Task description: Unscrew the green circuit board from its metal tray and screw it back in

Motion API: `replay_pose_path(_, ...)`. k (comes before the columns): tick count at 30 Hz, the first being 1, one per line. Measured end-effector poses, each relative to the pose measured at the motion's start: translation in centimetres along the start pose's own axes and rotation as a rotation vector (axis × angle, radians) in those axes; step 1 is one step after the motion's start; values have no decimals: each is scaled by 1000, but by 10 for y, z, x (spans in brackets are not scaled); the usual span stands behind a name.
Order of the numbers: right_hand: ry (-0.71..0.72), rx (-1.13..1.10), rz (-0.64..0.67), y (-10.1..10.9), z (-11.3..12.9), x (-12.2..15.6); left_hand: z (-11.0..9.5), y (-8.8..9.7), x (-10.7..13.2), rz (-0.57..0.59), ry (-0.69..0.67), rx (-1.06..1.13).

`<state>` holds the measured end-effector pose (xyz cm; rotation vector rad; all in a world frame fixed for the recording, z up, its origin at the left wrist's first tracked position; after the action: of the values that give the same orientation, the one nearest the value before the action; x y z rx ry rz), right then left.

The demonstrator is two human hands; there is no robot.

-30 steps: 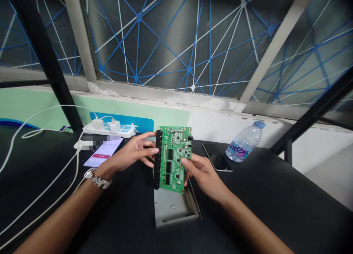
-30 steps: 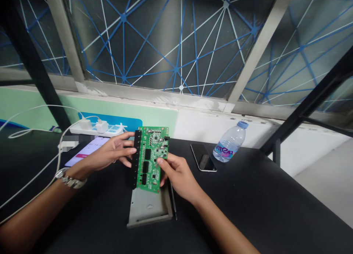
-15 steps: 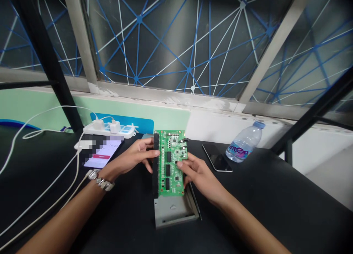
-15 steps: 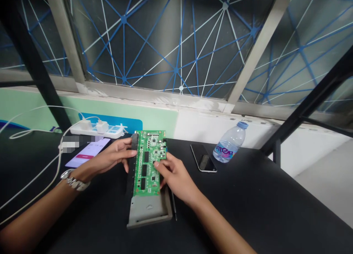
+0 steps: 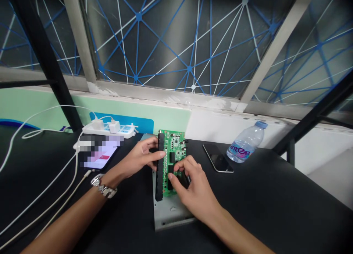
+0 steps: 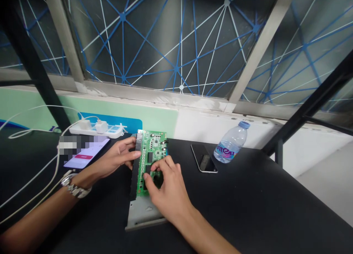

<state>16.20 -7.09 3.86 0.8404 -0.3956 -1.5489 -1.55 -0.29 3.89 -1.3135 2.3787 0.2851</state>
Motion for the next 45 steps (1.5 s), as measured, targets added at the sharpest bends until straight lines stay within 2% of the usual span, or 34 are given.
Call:
replay_pose_path(4, -24, -8, 17, 0, -3, -2, 1, -3, 1, 49, 7, 49)
replay_pose_path(7, -53, -109, 59, 0, -2, -2, 3, -4, 1, 103, 21, 99)
replay_pose_path(12, -40, -332, 153, -4, 2, -1, 5, -5, 2, 84, 52, 102)
replay_pose_path(18, -28, -363, 168, -7, 1, -1, 7, -11, 6, 120, 142, 155)
replay_pose_path(24, -40, -348, 172, -4, -2, -3, 4, -12, 6, 58, 131, 122)
replay_pose_path(29, -75, -439, 318, -2, -3, -6, 3, -11, 5, 49, 118, 68)
replay_pose_path(32, -63, -478, 342, 3, 1, -6, 2, -9, 4, 36, 110, 37)
replay_pose_path(40, -31, -229, 219, 4, -1, -5, 2, -8, 4, 8, 107, -29)
replay_pose_path(45, -171, -438, 369, 7, -13, -17, 3, 6, -2, -121, 52, -109)
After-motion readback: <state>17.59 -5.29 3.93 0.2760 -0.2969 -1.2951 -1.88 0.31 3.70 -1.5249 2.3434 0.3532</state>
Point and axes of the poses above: each hand's wrist, its own x-axis away from the middle knuckle, its own y-axis out of the back of the hand, z = x × y, the point moved 3 cm from there along -x, towards the middle knuckle, and after that the axes turned 15 degrees about -y, right-handed, at the moved point
